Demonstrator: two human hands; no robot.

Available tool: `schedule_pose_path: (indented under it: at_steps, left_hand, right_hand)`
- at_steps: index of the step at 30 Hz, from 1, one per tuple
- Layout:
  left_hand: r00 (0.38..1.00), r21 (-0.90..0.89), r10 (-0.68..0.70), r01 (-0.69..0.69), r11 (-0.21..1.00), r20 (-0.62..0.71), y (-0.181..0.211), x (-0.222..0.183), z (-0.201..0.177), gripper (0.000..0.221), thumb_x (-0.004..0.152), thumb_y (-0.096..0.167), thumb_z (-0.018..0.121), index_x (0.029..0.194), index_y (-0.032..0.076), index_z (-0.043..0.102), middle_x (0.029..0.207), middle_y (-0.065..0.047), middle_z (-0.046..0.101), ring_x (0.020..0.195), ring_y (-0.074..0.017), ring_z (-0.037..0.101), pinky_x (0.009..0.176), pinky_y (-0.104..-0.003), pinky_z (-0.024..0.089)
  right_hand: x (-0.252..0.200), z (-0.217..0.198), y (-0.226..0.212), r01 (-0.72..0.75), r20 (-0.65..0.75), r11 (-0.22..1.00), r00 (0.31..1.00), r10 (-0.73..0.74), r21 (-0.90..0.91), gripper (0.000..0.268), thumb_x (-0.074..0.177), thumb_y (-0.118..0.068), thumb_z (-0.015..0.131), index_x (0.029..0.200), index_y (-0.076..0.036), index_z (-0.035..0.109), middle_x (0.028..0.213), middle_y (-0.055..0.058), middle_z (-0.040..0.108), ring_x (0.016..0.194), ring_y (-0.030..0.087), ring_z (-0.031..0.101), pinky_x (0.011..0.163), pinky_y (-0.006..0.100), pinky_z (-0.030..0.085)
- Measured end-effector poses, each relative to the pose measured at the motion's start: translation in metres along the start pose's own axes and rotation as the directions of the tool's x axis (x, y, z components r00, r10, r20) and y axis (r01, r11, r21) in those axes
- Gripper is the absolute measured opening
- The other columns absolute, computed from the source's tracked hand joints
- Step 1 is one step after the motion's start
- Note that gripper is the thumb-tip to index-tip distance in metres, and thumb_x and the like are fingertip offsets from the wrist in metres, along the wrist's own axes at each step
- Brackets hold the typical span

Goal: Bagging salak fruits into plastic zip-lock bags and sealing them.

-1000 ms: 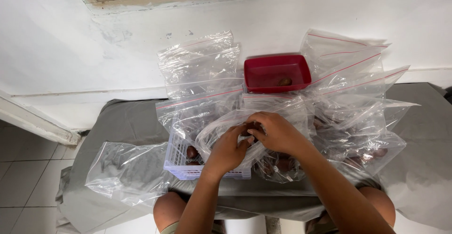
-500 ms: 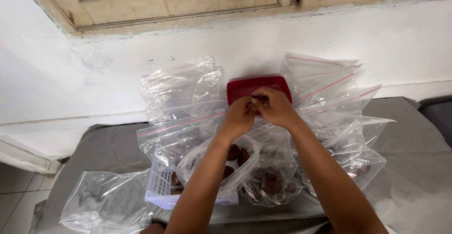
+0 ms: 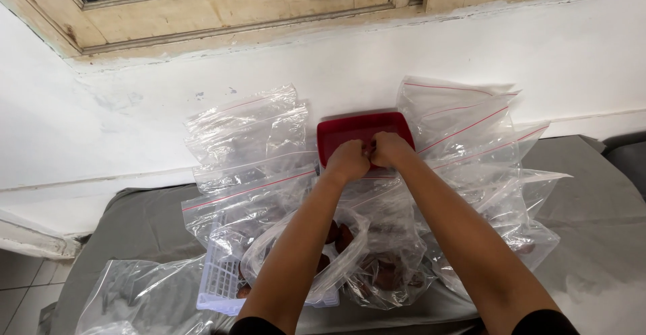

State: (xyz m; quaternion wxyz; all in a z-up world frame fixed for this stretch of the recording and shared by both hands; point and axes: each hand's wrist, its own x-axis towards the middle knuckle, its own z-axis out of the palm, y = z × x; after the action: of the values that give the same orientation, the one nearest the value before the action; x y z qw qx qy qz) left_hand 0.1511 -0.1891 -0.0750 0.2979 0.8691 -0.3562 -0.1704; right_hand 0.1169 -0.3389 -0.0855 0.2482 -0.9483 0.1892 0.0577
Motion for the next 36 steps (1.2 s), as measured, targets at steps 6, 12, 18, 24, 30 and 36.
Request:
schedule_pose_path:
  at_steps: [6,12,18,24,30,36]
  left_hand:
    - [0.999,-0.05,0.04,-0.04,0.998,-0.006,-0.008,0.009,0.007,0.041,0.101,0.019,0.046,0.133,-0.002,0.063,0.123,-0.024,0.067,0.114,-0.0385,0.066,0.091,-0.047,0.058]
    - [0.989,-0.101,0.102,-0.114,0.988,-0.109,0.004,-0.009,-0.009,0.044,0.102,0.013,0.046,0.142,0.0,0.056,0.138,-0.027,0.056,0.124,-0.0399,0.062,0.099,-0.048,0.057]
    - [0.942,-0.186,0.197,-0.252,0.95,-0.271,0.03,-0.088,-0.035,0.05,0.099,0.009,0.05,0.148,0.002,0.048,0.148,-0.027,0.043,0.131,-0.0513,0.053,0.104,-0.058,0.051]
    - [0.901,-0.34,0.211,-0.348,0.874,-0.38,0.049,-0.208,-0.046,0.041,0.1,0.0,0.047,0.14,-0.007,0.053,0.138,-0.036,0.048,0.126,-0.0589,0.052,0.102,-0.064,0.049]
    - [0.926,-0.329,0.001,-0.135,0.935,-0.377,0.007,-0.268,-0.024,0.039,0.1,0.006,0.051,0.138,0.003,0.061,0.134,-0.027,0.054,0.12,-0.0482,0.062,0.096,-0.058,0.054]
    - [0.578,-0.135,-0.224,0.195,0.972,-0.785,-0.077,-0.292,0.008,0.034,0.093,0.015,0.07,0.126,0.01,0.069,0.13,-0.017,0.056,0.129,-0.0418,0.048,0.109,-0.051,0.039]
  right_hand:
    - [0.008,0.007,0.003,-0.023,-0.003,0.999,1.0,0.023,0.022,0.049,0.082,-0.017,0.074,0.127,0.0,0.069,0.118,0.024,0.072,0.105,0.037,0.07,0.085,0.043,0.062]
    - [-0.044,-0.025,-0.032,0.083,-0.206,0.987,0.977,-0.053,0.141,0.048,0.088,-0.008,0.067,0.134,0.005,0.061,0.127,0.03,0.06,0.12,0.043,0.061,0.098,0.049,0.056]
    - [-0.078,-0.021,-0.036,0.304,-0.389,0.869,0.91,-0.143,0.392,0.039,0.089,-0.017,0.073,0.126,-0.01,0.064,0.121,0.017,0.065,0.12,0.037,0.06,0.098,0.048,0.048]
    - [-0.168,-0.01,-0.076,0.368,-0.282,0.787,0.925,-0.255,0.496,0.04,0.086,-0.02,0.075,0.119,-0.001,0.062,0.106,0.025,0.071,0.106,0.04,0.066,0.091,0.051,0.051]
    - [-0.186,0.041,-0.098,0.342,0.013,0.875,0.93,-0.368,0.341,0.044,0.082,-0.023,0.082,0.12,-0.008,0.066,0.111,0.021,0.076,0.105,0.041,0.071,0.09,0.05,0.055]
    - [-0.199,0.053,-0.095,0.417,-0.029,0.891,0.908,-0.419,0.178,0.038,0.088,-0.019,0.076,0.123,-0.009,0.067,0.119,0.018,0.073,0.113,0.039,0.068,0.096,0.05,0.055]
